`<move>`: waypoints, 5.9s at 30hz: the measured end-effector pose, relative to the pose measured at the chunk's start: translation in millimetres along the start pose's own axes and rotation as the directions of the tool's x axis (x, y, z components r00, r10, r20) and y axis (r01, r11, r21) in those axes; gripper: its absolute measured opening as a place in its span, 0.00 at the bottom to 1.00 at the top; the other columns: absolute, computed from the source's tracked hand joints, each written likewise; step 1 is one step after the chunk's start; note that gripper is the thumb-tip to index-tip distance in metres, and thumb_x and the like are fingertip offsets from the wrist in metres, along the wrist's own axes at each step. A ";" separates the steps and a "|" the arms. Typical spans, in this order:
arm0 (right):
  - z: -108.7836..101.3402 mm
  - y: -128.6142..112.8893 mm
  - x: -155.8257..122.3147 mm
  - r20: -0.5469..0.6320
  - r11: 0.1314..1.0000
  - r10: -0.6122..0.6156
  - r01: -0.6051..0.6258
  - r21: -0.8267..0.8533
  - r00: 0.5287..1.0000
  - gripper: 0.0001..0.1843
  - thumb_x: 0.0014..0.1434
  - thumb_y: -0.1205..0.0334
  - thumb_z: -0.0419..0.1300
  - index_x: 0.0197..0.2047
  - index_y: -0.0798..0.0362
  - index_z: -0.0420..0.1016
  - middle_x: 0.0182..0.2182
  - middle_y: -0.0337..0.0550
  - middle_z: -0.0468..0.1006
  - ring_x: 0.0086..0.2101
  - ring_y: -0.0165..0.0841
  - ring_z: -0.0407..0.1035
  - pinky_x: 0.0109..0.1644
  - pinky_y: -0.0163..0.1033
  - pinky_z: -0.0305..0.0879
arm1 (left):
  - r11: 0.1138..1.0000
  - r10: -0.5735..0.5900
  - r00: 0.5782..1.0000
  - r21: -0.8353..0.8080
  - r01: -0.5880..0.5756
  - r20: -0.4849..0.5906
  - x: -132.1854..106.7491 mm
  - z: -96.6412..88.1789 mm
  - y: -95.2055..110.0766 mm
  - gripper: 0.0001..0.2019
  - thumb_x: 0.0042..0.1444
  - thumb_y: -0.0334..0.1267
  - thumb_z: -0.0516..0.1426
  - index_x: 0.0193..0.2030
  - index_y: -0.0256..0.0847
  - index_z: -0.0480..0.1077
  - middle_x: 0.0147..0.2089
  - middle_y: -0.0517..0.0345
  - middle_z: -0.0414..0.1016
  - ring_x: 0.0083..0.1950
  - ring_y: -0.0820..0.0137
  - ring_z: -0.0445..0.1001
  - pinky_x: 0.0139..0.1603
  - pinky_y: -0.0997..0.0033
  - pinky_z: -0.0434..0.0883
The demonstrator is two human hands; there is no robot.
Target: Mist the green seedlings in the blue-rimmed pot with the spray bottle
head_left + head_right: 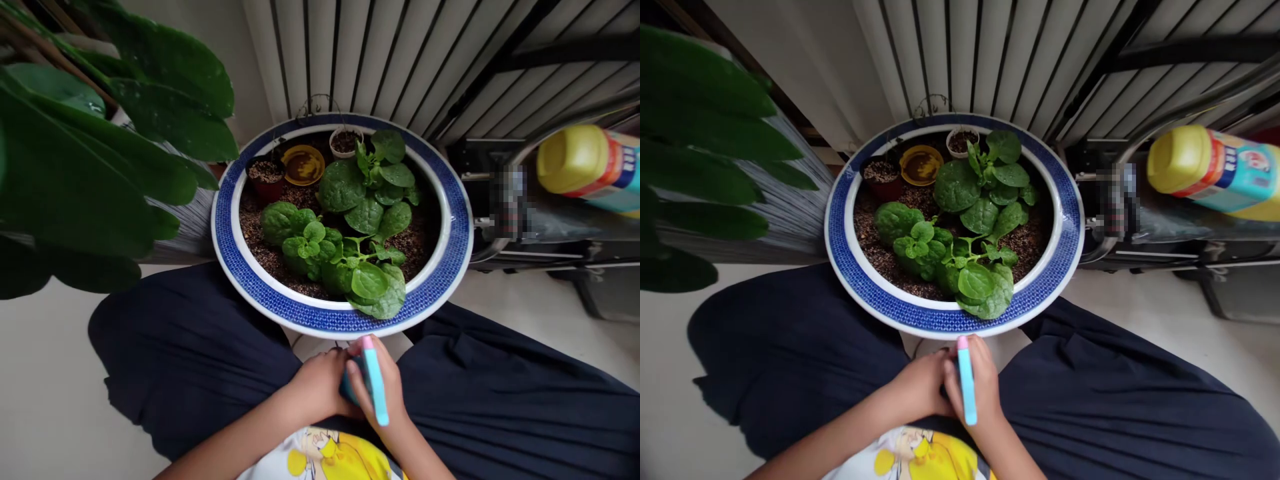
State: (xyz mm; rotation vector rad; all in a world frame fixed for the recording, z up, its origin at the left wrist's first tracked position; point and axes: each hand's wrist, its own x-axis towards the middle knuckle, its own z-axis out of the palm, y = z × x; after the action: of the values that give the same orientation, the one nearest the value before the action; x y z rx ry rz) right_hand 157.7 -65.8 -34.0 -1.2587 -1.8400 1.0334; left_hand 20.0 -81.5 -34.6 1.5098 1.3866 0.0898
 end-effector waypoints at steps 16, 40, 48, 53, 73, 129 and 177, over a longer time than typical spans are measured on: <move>-14.3 -11.8 -1.2 -0.132 0.997 0.075 -0.077 -0.010 0.988 0.07 0.63 0.65 0.53 0.33 0.51 0.68 0.27 0.40 0.74 0.28 0.33 0.72 0.34 0.37 0.70 | 0.984 0.174 0.982 0.040 -0.171 -0.071 -13.9 -14.8 10.4 0.54 0.36 0.50 0.73 0.70 0.45 0.53 0.66 0.45 0.67 0.62 0.48 0.70 0.61 0.46 0.69; -8.0 -26.8 2.3 0.068 0.977 -0.165 0.173 -0.123 0.984 0.27 0.55 0.59 0.62 0.58 0.49 0.64 0.54 0.55 0.66 0.56 0.49 0.63 0.59 0.60 0.64 | 0.982 0.166 0.977 0.112 -0.152 -0.135 -11.3 11.1 -3.4 0.28 0.59 0.38 0.56 0.66 0.38 0.57 0.61 0.41 0.71 0.61 0.54 0.73 0.63 0.52 0.68; -46.8 9.3 -23.4 0.416 0.995 -0.014 0.054 -0.084 0.909 0.55 0.52 0.47 0.69 0.72 0.49 0.42 0.68 0.61 0.50 0.67 0.54 0.51 0.64 0.58 0.62 | 0.991 0.129 0.954 -0.007 -0.136 -0.269 -22.9 -1.5 -0.5 0.46 0.42 0.43 0.66 0.68 0.41 0.52 0.65 0.45 0.67 0.60 0.52 0.73 0.59 0.53 0.73; -49.2 31.5 -26.8 0.441 0.975 0.022 0.078 -0.208 0.897 0.42 0.55 0.51 0.67 0.68 0.46 0.55 0.65 0.57 0.58 0.63 0.52 0.57 0.63 0.61 0.62 | 0.990 0.124 0.955 -0.028 -0.137 -0.271 -26.0 -1.8 8.2 0.46 0.41 0.39 0.66 0.68 0.43 0.50 0.67 0.46 0.62 0.60 0.53 0.72 0.60 0.55 0.72; -11.4 34.7 -31.3 0.420 0.993 -0.087 0.113 -0.038 0.903 0.24 0.58 0.60 0.58 0.58 0.53 0.66 0.53 0.56 0.76 0.52 0.45 0.72 0.54 0.52 0.72 | 0.972 0.219 0.822 0.047 -0.229 -0.526 -25.1 10.5 13.5 0.34 0.49 0.43 0.66 0.60 0.36 0.60 0.58 0.41 0.70 0.61 0.51 0.68 0.64 0.49 0.67; -6.6 25.5 -30.4 0.333 0.958 -0.080 0.165 -0.235 0.939 0.17 0.64 0.52 0.51 0.45 0.56 0.70 0.36 0.50 0.77 0.36 0.42 0.70 0.39 0.44 0.63 | 0.982 0.124 0.912 -0.086 -0.170 -0.391 -24.4 -5.3 0.3 0.28 0.42 0.31 0.66 0.54 0.42 0.71 0.45 0.54 0.80 0.37 0.63 0.77 0.46 0.61 0.74; -27.6 19.0 -6.3 0.267 0.982 -0.178 0.188 -0.012 0.947 0.22 0.59 0.53 0.63 0.54 0.49 0.67 0.43 0.49 0.77 0.45 0.43 0.74 0.50 0.49 0.72 | 0.959 0.221 0.936 -0.115 -0.260 -0.273 -18.4 -18.3 -9.2 0.28 0.44 0.41 0.71 0.52 0.40 0.70 0.51 0.49 0.78 0.53 0.55 0.77 0.55 0.55 0.74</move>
State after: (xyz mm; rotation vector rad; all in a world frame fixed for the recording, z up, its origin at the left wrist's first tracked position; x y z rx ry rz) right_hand 191.1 -61.1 -38.6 -0.9837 -2.1429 1.1112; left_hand -4.2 -86.3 -22.4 1.5752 1.3549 0.5502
